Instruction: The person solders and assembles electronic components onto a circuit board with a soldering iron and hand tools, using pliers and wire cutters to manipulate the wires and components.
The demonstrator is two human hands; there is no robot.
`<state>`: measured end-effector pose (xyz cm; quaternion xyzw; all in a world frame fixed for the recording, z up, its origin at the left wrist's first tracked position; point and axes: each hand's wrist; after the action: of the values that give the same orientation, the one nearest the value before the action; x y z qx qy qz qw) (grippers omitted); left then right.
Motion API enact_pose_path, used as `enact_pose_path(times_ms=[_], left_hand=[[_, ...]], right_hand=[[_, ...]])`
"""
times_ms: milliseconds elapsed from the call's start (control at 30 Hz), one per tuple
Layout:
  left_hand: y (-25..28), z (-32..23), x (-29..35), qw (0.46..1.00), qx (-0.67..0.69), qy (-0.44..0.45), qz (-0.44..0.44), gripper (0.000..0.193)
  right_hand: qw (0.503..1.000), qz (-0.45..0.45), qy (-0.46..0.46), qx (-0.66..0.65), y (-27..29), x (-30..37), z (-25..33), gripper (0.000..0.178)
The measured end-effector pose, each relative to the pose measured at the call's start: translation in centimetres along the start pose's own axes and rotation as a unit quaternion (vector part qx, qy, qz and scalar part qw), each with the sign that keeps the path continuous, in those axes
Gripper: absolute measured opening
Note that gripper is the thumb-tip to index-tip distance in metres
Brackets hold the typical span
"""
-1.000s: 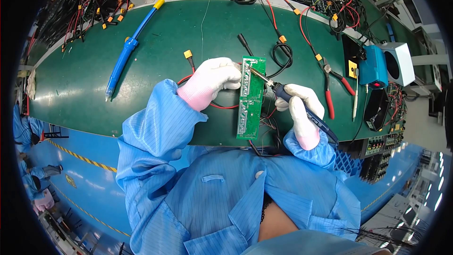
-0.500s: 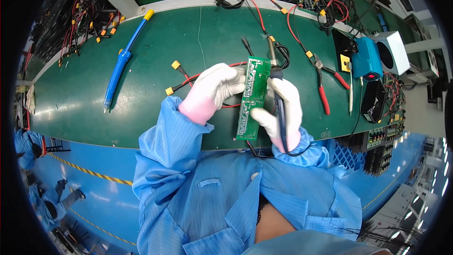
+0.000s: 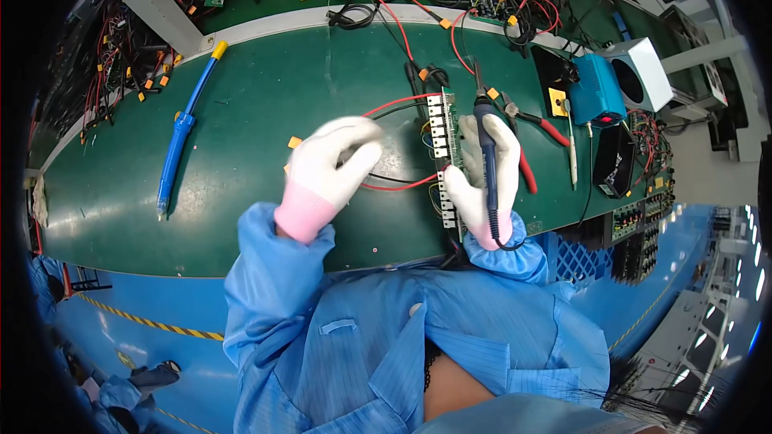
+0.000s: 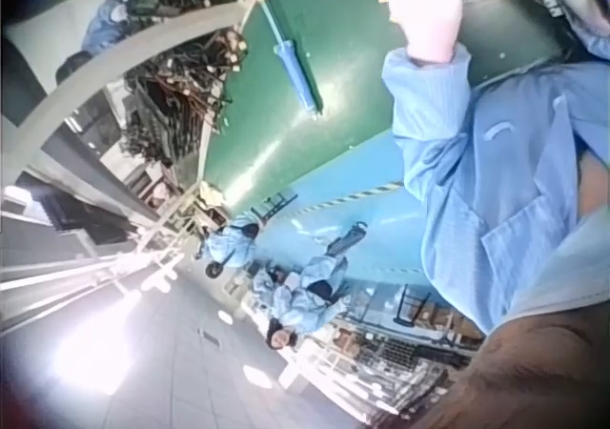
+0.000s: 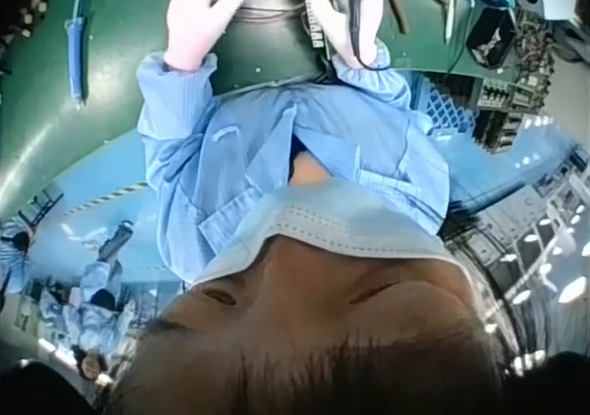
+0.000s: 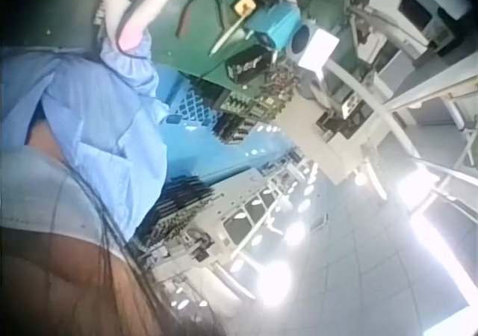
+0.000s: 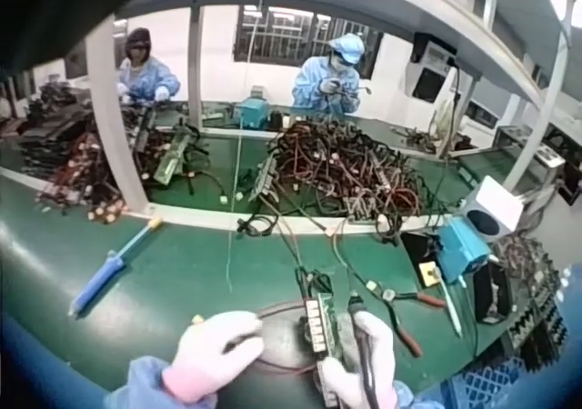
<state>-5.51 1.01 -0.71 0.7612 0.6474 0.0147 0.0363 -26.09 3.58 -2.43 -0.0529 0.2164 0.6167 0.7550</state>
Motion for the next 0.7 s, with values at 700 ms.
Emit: enact_pose_path(times_ms=[700], left_hand=[[1.1,5.8,1.0,0.974,0.205,0.091,0.005,0.016]], right_hand=[[0.967,0.152,0.197,0.057,-2.3,0.6,0.6,0.048]])
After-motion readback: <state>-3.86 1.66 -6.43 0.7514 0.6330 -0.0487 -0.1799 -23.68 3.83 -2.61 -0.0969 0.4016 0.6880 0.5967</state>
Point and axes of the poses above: each hand's wrist, its own x-axis away from the middle knuckle, its own y-axis out of the back of the hand, z = x × y, and after that the axes turned 6 degrees about x, right-handed
